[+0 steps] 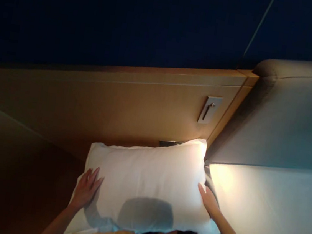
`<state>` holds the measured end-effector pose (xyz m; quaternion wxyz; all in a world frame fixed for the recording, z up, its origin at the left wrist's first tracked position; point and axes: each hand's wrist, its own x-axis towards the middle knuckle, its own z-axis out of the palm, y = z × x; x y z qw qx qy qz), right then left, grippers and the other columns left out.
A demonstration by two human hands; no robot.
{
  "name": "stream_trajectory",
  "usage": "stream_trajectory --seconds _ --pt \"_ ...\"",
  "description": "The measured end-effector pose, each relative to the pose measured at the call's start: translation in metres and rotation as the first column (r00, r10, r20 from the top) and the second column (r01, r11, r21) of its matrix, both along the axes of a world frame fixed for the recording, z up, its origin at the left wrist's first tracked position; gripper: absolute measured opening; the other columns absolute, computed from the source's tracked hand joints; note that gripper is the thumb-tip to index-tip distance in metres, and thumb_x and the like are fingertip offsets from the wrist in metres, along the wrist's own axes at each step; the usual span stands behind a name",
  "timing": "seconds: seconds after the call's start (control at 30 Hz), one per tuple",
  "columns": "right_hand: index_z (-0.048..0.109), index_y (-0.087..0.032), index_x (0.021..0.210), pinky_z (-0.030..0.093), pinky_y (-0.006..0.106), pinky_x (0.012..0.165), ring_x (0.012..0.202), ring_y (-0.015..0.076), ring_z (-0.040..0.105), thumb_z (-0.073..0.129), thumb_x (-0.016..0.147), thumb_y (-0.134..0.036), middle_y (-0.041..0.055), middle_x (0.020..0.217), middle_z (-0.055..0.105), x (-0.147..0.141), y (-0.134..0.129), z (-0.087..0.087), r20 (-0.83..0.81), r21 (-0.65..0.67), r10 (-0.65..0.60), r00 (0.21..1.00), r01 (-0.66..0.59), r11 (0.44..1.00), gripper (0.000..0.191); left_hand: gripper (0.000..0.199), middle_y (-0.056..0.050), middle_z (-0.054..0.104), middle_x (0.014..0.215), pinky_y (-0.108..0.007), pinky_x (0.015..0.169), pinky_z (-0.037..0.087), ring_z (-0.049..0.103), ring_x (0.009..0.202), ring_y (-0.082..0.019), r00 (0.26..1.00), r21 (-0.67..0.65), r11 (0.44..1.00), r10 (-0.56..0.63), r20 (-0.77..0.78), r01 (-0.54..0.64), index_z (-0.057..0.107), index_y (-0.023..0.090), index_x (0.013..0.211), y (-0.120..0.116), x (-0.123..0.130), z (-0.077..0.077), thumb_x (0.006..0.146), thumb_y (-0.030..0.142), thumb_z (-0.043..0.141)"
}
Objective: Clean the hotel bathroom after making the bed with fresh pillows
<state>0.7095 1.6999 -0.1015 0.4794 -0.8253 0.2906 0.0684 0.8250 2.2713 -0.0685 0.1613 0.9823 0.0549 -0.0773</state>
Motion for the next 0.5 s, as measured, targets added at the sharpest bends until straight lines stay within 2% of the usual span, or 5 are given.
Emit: stream_trajectory --seconds 0.13,0.2,0.3,0.4,0.5 --pt "0.071 -0.013 0.106 0.053 0.051 0.1 0.112 0.0364 0.069 0.031 0.095 -0.057 0.0221 0.11 0.074 -0.002 -0.02 -0.01 -0.198 -0.181 0.037 0.98 -0.074 0.981 0.061 0.069 -0.018 0.027 0.167 -0.063 0.119 0.029 0.025 0.155 -0.039 0.998 0.144 0.988 -0.061 -0.014 0.063 0.039 0.015 0.159 -0.014 0.001 -0.014 0.1 0.05 0.027" --pt "0.07 -0.011 0.102 0.055 0.054 0.093 0.103 0.0378 0.071 0.034 0.094 -0.05 0.0229 0.1 0.074 0.008 -0.026 0.01 -0.293 -0.315 0.039 0.955 -0.135 0.939 0.053 0.07 -0.021 0.031 0.164 -0.067 0.115 0.032 0.028 0.153 -0.041 0.998 0.194 0.978 -0.068 -0.016 0.069 0.041 0.013 0.157 -0.021 0.003 -0.008 0.1 0.052 0.028" --pt "0.067 -0.011 0.122 0.049 0.055 0.106 0.123 0.036 0.063 0.044 0.095 -0.043 0.0229 0.126 0.068 0.032 0.004 0.055 -0.01 -0.57 0.213 0.977 -0.181 0.802 0.048 0.068 -0.023 0.04 0.159 -0.065 0.115 0.033 0.033 0.15 -0.042 0.963 0.243 0.947 -0.244 0.116 0.211 0.052 0.012 0.15 -0.026 0.007 0.012 0.101 0.054 0.032" --pt "0.053 -0.027 0.149 0.029 0.055 0.124 0.153 0.0313 0.033 0.051 0.099 -0.04 0.01 0.161 0.043 0.057 0.077 0.071 0.163 -0.712 0.706 0.689 -0.413 0.567 0.051 0.066 -0.016 0.035 0.164 -0.061 0.125 0.015 0.023 0.155 -0.038 0.688 0.315 0.737 -0.674 0.27 0.598 0.049 0.026 0.153 -0.036 0.019 0.011 0.098 0.061 0.045" --pt "0.041 -0.036 0.157 0.022 0.055 0.126 0.157 0.0312 0.023 0.057 0.098 -0.042 0.0048 0.167 0.032 0.08 0.145 0.03 0.034 -0.716 0.895 0.445 -0.614 0.332 0.061 0.078 -0.019 0.042 0.159 -0.061 0.125 -0.002 0.031 0.152 -0.039 0.404 0.349 0.496 -0.862 0.305 0.795 0.045 0.03 0.156 -0.056 0.036 -0.034 0.09 0.071 0.054"
